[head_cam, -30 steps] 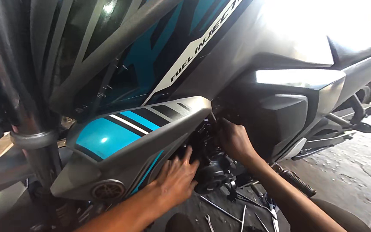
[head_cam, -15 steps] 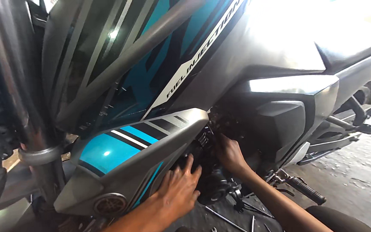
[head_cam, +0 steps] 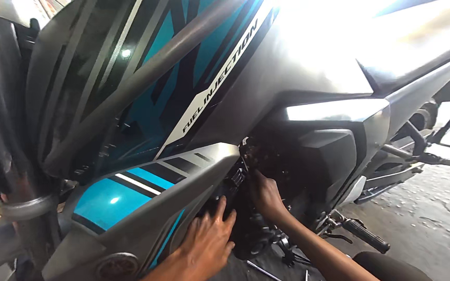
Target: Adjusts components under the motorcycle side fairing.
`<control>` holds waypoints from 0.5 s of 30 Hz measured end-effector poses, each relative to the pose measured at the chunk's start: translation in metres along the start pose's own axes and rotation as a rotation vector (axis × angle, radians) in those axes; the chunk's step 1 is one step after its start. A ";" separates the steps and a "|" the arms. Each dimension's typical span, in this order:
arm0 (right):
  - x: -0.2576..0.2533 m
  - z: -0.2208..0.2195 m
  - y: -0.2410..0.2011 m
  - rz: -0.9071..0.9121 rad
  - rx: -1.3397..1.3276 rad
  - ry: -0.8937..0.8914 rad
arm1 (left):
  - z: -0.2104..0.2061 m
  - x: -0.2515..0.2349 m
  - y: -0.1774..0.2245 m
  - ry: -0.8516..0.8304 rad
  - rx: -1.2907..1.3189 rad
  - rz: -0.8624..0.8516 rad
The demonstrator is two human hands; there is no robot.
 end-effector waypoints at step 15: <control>-0.014 0.003 0.002 -0.007 -0.057 -0.347 | 0.000 0.000 0.000 0.006 -0.018 0.010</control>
Point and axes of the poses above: each hand's wrist, its own x-axis away from the middle knuckle, its own z-axis out of the back of the hand, y = z × x, the point moved 10 cm from there along -x, towards the middle knuckle, and after that the axes turned 10 degrees about -z, right-handed, at the moved point
